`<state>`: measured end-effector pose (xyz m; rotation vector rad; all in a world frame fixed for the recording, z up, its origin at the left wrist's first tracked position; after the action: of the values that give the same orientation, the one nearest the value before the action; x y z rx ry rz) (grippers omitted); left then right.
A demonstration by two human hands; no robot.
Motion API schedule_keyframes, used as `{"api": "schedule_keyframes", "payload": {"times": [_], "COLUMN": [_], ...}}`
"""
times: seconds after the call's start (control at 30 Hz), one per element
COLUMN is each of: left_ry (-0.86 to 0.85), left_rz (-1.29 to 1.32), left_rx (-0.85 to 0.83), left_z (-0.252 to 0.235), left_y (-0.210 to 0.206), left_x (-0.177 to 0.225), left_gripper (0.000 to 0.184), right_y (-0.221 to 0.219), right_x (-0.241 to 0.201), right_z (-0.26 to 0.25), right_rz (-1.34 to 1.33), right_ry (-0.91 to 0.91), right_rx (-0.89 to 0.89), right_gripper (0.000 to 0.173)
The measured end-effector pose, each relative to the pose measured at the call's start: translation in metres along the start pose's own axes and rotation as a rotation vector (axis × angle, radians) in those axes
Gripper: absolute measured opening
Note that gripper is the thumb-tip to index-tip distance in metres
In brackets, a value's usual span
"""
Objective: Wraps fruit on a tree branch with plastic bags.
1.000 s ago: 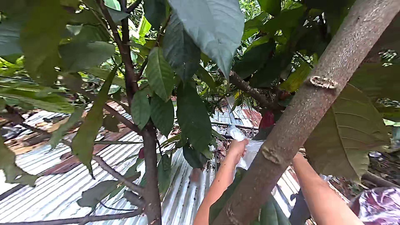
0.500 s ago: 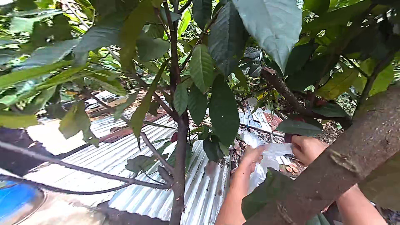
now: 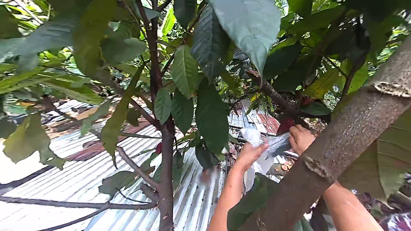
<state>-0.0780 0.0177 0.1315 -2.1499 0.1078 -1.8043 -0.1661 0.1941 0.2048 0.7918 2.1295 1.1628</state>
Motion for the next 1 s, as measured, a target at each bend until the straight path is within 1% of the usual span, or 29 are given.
{"api": "schedule_keyframes", "payload": {"times": [0.03,0.07,0.1,0.13,0.17,0.2,0.23,0.27,0.3,0.33,0.37,0.4,0.43,0.47,0.53,0.57,0.63,0.67,0.73,0.77,0.8,0.83,0.87,0.9,0.93,0.97,1.0], "left_ry": [-0.011,-0.023,-0.033,-0.031,-0.021,-0.003,0.036,0.085,0.129,0.17,0.222,0.27,0.298,0.326,0.391,0.426,0.497,0.527,0.554,0.542,0.513,0.465,0.411,0.354,0.291,0.227,0.167], "left_rz": [-0.008,0.025,0.083,0.128,0.101,-0.022,-0.229,-0.449,-0.634,-0.771,-0.855,-0.892,-0.863,-0.776,-0.604,-0.582,-0.564,-0.547,-0.524,-0.518,-0.525,-0.548,-0.582,-0.618,-0.638,-0.652,-0.667], "left_rx": [-0.022,-0.042,-0.065,-0.085,-0.093,-0.073,-0.059,-0.063,-0.058,-0.04,-0.021,-0.002,0.024,0.045,0.059,0.046,0.015,0.005,-0.009,-0.023,-0.04,-0.058,-0.075,-0.086,-0.085,-0.077,-0.067], "left_z": [-0.003,-0.006,-0.01,-0.013,-0.016,-0.019,-0.022,-0.031,-0.04,-0.045,-0.048,-0.05,-0.055,-0.06,-0.07,-0.073,-0.076,-0.077,-0.082,-0.085,-0.088,-0.09,-0.091,-0.091,-0.093,-0.096,-0.101], "left_y": [-0.001,-0.001,0.0,0.0,-0.002,-0.004,-0.006,-0.007,-0.01,-0.014,-0.019,-0.024,-0.025,-0.026,-0.028,-0.03,-0.04,-0.045,-0.05,-0.05,-0.051,-0.05,-0.052,-0.055,-0.059,-0.063,-0.067], "left_x": [0.001,-0.002,-0.006,-0.01,-0.012,-0.013,-0.016,-0.024,-0.03,-0.035,-0.034,-0.035,-0.041,-0.052,-0.068,-0.07,-0.065,-0.059,-0.049,-0.046,-0.042,-0.037,-0.027,-0.014,-0.003,0.005,0.013], "left_gripper": [0.031,0.027,0.021,0.018,0.018,0.016,0.012,0.018,0.028,0.033,0.035,0.035,0.036,0.039,0.047,0.049,0.047,0.045,0.04,0.037,0.035,0.038,0.041,0.044,0.046,0.046,0.046], "right_y": [0.0,-0.003,-0.003,0.002,0.009,0.01,-0.008,-0.048,-0.061,-0.067,-0.081,-0.105,-0.121,-0.128,-0.106,-0.096,-0.092,-0.104,-0.131,-0.141,-0.131,-0.103,-0.082,-0.053,-0.017,0.011,0.021], "right_x": [0.003,0.008,0.008,0.004,-0.001,0.001,0.018,0.049,0.066,0.078,0.091,0.108,0.117,0.121,0.096,0.086,0.084,0.095,0.12,0.126,0.115,0.089,0.061,0.031,0.005,-0.01,-0.014], "right_z": [0.0,0.002,0.004,0.008,0.013,0.017,0.02,0.021,0.016,0.009,0.004,0.003,0.003,0.006,0.011,0.015,0.017,0.015,0.015,0.021,0.03,0.041,0.049,0.057,0.068,0.083,0.1], "right_rz": [-0.001,0.002,-0.01,-0.03,-0.062,-0.108,-0.159,-0.245,-0.283,-0.314,-0.345,-0.345,-0.342,-0.348,-0.372,-0.392,-0.44,-0.438,-0.405,-0.437,-0.538,-0.715,-0.846,-0.91,-0.836,-0.652,-0.425], "right_ry": [-0.037,-0.033,-0.059,-0.106,-0.166,-0.215,-0.211,-0.151,-0.264,-0.411,-0.497,-0.52,-0.541,-0.587,-0.715,-0.762,-0.807,-0.79,-0.67,-0.624,-0.652,-0.744,-0.807,-0.823,-0.796,-0.712,-0.585], "right_rx": [-0.022,0.013,-0.002,-0.053,-0.132,-0.207,-0.158,0.09,-0.044,-0.264,-0.409,-0.442,-0.455,-0.46,-0.475,-0.46,-0.469,-0.476,-0.451,-0.347,-0.255,-0.191,0.003,0.092,0.025,-0.014,0.05], "right_gripper": [0.03,0.03,0.029,0.029,0.031,0.034,0.033,0.028,0.03,0.037,0.041,0.043,0.045,0.044,0.041,0.041,0.042,0.043,0.046,0.046,0.044,0.038,0.032,0.032,0.033,0.034,0.035]}}
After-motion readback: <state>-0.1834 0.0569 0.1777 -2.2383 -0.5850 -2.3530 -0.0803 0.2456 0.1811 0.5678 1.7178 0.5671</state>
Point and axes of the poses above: each hand's wrist, its own z-axis away from the middle knuckle, its own y-axis out of the back of the hand, x = y × z, the point moved 2 cm from there along -z, towards the middle knuckle, and after that the axes turned 3 degrees about z, right-handed, at the moved point
